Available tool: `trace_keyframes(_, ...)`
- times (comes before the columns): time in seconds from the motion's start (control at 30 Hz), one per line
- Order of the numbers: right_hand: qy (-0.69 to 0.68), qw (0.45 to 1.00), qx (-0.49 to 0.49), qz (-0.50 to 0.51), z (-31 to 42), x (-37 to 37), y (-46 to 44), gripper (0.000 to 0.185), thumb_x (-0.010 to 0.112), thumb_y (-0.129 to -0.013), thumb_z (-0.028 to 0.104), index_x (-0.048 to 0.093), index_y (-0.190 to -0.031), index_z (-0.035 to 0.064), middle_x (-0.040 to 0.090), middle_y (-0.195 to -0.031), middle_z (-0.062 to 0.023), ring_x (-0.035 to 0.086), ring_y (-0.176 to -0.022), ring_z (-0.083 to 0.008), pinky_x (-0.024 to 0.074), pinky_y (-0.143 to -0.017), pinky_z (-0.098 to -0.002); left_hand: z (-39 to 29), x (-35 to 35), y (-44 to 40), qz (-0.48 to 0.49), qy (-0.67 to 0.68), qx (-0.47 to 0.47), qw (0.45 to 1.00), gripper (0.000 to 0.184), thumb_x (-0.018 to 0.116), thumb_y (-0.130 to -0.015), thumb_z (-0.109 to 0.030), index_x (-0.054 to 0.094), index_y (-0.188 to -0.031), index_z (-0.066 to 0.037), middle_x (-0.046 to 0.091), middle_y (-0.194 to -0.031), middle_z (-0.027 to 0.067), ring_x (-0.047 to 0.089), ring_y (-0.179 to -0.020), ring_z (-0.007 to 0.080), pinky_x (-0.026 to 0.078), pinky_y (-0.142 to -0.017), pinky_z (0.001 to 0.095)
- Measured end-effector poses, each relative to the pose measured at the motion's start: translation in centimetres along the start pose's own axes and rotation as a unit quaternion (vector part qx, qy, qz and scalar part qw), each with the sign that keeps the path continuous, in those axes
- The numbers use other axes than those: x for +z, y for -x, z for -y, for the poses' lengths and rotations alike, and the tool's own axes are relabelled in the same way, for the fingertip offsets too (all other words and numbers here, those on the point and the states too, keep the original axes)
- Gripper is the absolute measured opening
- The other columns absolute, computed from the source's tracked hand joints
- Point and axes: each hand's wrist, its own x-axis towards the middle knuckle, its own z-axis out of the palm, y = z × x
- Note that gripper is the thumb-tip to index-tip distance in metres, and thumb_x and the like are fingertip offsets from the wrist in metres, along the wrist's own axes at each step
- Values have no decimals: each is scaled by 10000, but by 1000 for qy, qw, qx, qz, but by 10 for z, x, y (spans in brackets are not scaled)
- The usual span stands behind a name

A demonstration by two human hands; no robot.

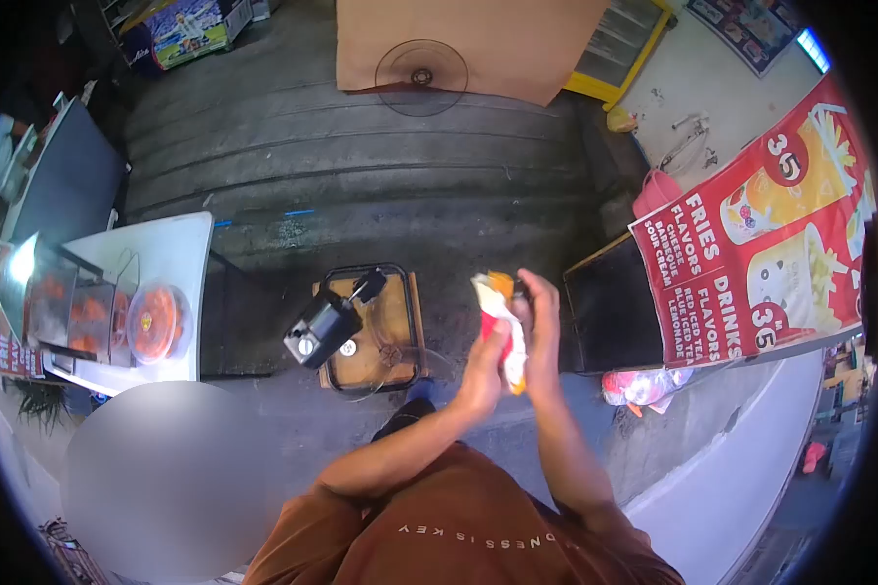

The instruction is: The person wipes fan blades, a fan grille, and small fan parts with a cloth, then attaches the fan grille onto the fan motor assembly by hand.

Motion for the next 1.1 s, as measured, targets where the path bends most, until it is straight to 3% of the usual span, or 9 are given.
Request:
trace_keyframes(0.03, -46, 996, 74, 5, -7, -7, -16, 487, 698, -911, 129, 576, -1373, 35, 563, -1344, -203, 579, -1207, -375, 465, -1037, -460, 4, 16, -4, -19, -11, 10, 1000, 548, 489, -1094, -478, 492, -1450, -62, 601, -1215, 2, 590, -1094, 109, 485, -958, 303)
trace_keyframes(0.23, -12, 990, -84, 111, -5, -4, -34, 460, 558, -949, 54, 533, -1401, -28, 499, -1419, -265, 466, -1334, -447, 392, -1116, -486, -47, 29, -69, -15, 126, -1, 992, 551, 419, -1089, -564, 555, -1315, -80, 640, -1211, 89, 627, -1120, 198, 505, -995, 367)
trace_keyframes(0.47, -63, 946, -45, 315, -78, -12, -120, 707, 420, -981, 137, 204, -1639, -6, 124, -1714, -251, 0, -1607, -425, 2, -1270, -539, -44, 69, -141, -91, 87, 96, 987, 494, 583, -1080, -300, 443, -1485, -55, 607, -1323, 93, 607, -1214, 215, 513, -1026, 403)
trace_keyframes(0.57, 0, 928, -93, 362, -118, -22, -153, 702, 400, -982, 112, 191, -1639, -18, 137, -1712, -252, 28, -1606, -425, -8, -1266, -556, -24, 50, -201, -159, -47, 175, 970, 412, 569, -1087, -311, 522, -1386, -31, 648, -1233, 91, 646, -1113, 181, 537, -964, 359)
trace_keyframes(0.73, 1, 918, -189, 348, -173, -37, -213, 632, 534, -961, 62, 384, -1569, -24, 393, -1597, -275, 375, -1493, -425, 295, -1221, -529, -8, 71, -274, -323, -185, 238, 897, 389, 552, -1086, -375, 666, -916, -45, 599, -795, -23, 522, -740, 68, 450, -648, 298)
trace_keyframes(0.83, -14, 878, -237, 415, -206, -49, -247, 714, 685, -882, 40, 420, -1540, -37, 475, -1544, -257, 465, -1423, -427, 390, -1164, -488, 2, 75, -288, -399, -301, 174, 849, 517, 494, -1090, -462, 656, -896, -12, 627, -757, 43, 571, -707, 141, 473, -659, 351)
trace_keyframes(0.93, -29, 856, -223, 466, -227, -50, -269, 635, 763, -796, 28, 548, -1387, -59, 610, -1344, -255, 590, -1199, -428, 483, -1027, -484, 11, 81, -287, -425, -428, 58, 796, 530, 467, -1090, -490, 657, -1012, -2, 679, -829, 130, 643, -762, 235, 497, -711, 398)
trace_keyframes(1.03, -42, 835, -232, 497, -235, -37, -279, 464, 763, -752, -8, 623, -1191, -66, 677, -1136, -232, 638, -1019, -426, 536, -916, -478, 38, 81, -284, -421, -472, 118, 765, 477, 493, -1088, -422, 601, -1219, 24, 701, -921, 262, 727, -930, 398, 520, -800, 475)
trace_keyframes(1.1, -53, 831, -260, 489, -240, -26, -274, 430, 757, -752, -13, 629, -1160, -61, 684, -1115, -219, 645, -1015, -428, 542, -908, -474, 49, 77, -275, -406, -331, 161, 836, 424, 496, -1100, -361, 538, -1352, -23, 677, -1003, 149, 680, -903, 243, 512, -755, 378)
